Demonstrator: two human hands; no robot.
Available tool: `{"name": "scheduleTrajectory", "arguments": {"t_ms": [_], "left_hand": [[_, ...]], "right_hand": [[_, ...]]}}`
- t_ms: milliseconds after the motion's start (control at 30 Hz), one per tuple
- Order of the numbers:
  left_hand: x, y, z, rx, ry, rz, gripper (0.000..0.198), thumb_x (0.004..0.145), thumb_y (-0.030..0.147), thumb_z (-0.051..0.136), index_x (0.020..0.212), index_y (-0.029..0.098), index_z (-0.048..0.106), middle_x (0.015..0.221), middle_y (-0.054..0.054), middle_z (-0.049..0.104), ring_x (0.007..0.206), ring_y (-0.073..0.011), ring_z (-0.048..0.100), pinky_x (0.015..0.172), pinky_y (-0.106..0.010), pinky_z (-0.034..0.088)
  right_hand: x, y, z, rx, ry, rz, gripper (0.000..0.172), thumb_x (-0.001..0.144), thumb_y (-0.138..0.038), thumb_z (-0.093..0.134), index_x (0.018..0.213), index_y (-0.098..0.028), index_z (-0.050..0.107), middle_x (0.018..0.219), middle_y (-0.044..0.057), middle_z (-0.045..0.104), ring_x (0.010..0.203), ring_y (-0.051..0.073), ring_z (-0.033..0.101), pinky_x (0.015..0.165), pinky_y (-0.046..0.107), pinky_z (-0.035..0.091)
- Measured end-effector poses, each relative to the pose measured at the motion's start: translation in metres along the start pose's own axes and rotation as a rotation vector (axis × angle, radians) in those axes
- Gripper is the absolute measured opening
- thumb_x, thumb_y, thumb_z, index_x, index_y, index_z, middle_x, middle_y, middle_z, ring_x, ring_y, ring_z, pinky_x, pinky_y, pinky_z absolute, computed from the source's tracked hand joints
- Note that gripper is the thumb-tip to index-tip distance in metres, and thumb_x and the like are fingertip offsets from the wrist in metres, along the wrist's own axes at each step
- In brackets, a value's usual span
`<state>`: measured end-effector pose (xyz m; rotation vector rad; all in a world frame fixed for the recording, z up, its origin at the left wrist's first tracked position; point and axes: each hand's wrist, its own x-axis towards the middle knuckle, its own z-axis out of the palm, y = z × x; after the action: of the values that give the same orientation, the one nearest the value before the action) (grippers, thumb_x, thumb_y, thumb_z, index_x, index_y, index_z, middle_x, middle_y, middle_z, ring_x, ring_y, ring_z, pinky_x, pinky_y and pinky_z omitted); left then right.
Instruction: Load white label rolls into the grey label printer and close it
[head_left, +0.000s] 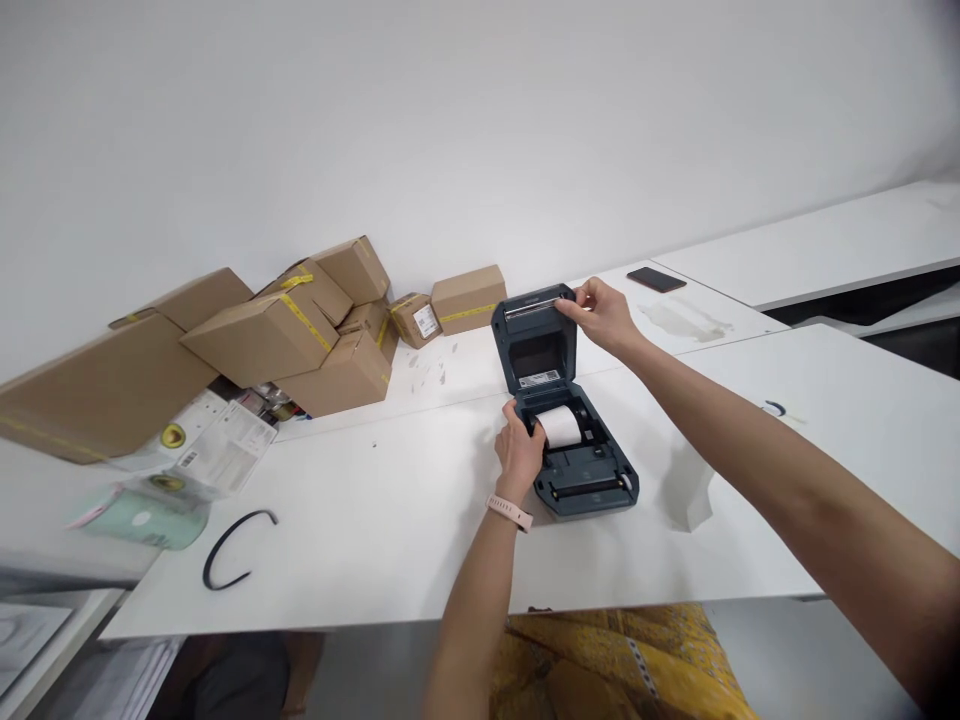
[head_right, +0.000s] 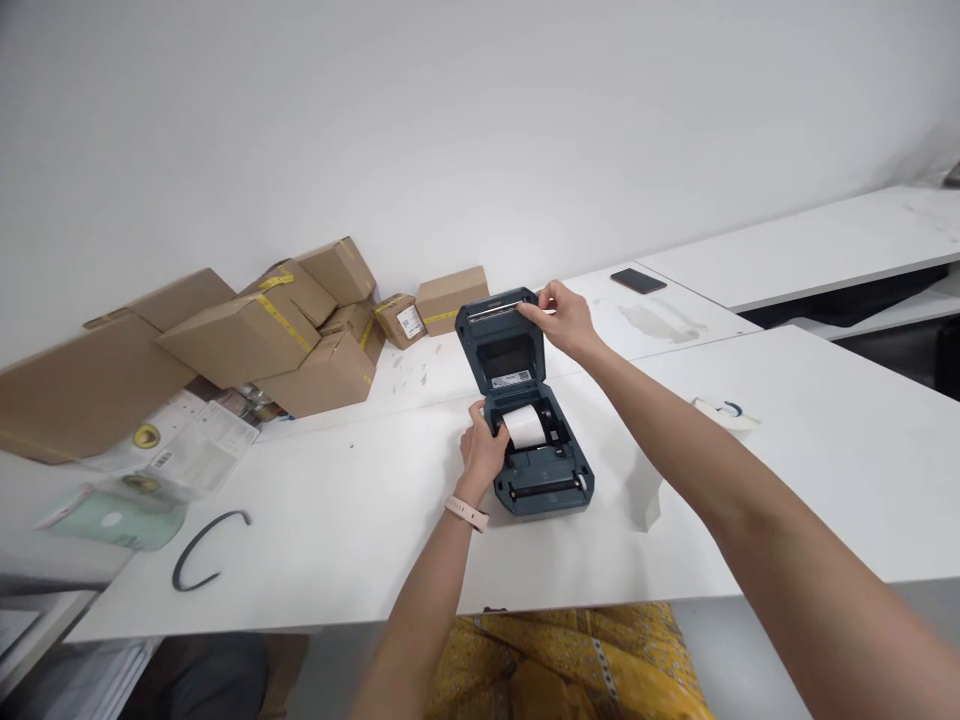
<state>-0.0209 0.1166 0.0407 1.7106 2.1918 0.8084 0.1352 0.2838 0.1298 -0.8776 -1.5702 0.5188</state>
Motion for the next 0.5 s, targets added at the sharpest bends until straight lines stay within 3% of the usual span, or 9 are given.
{"name": "scheduleTrajectory", "arguments": {"t_ms": [133,267,400,433,500], "left_hand": [[-0.001,0.000,0.000,0.008,0.007,0.000,0.046,0.093,0.033,0.042,0.134,0.017,0.033,0.087,-0.010,0.070,0.086,-0.0291,0.067,0.078,-0.037,0.044],[-0.001,0.000,0.000,0.007,-0.001,-0.009,0.047,0.093,0.034,0.042,0.136,0.017,0.032,0.082,-0.007,0.070,0.084,-0.0285,0.068,0.078,-0.037,0.045],[0.000,0.000,0.002,0.012,0.007,-0.014,0.047,0.093,0.034,0.043,0.136,0.018,0.032,0.086,-0.009,0.071,0.087,-0.0292,0.068,0.079,-0.037,0.045],[0.000,0.000,0.003,0.012,0.009,-0.020,0.047,0.093,0.033,0.044,0.136,0.018,0.032,0.088,-0.010,0.071,0.089,-0.0294,0.068,0.080,-0.038,0.045],[0.000,0.000,0.004,0.017,0.014,-0.028,0.047,0.092,0.032,0.046,0.135,0.018,0.033,0.094,-0.011,0.072,0.092,-0.0293,0.068,0.081,-0.038,0.045]], "right_hand": [[0.016,0.010,0.014,-0.065,0.026,0.063,0.037,0.074,-0.050,0.068,0.068,-0.022,0.044,0.075,-0.002,0.060,0.069,0.014,0.054,0.068,0.030,0.044],[0.013,0.000,0.012,-0.106,0.032,0.066,0.037,0.076,-0.052,0.066,0.069,-0.023,0.044,0.076,-0.001,0.061,0.070,0.015,0.054,0.067,0.030,0.044],[-0.028,-0.020,0.000,-0.338,0.099,-0.009,0.034,0.085,-0.056,0.056,0.077,-0.023,0.050,0.079,0.002,0.064,0.070,0.018,0.058,0.066,0.031,0.042],[-0.043,-0.023,-0.002,-0.421,0.062,-0.022,0.034,0.089,-0.056,0.050,0.079,-0.023,0.052,0.075,0.002,0.063,0.068,0.019,0.059,0.065,0.031,0.041],[-0.076,-0.025,-0.005,-0.612,-0.171,-0.040,0.038,0.095,-0.054,0.039,0.082,-0.023,0.057,0.065,0.003,0.063,0.064,0.021,0.058,0.065,0.033,0.038]]}}
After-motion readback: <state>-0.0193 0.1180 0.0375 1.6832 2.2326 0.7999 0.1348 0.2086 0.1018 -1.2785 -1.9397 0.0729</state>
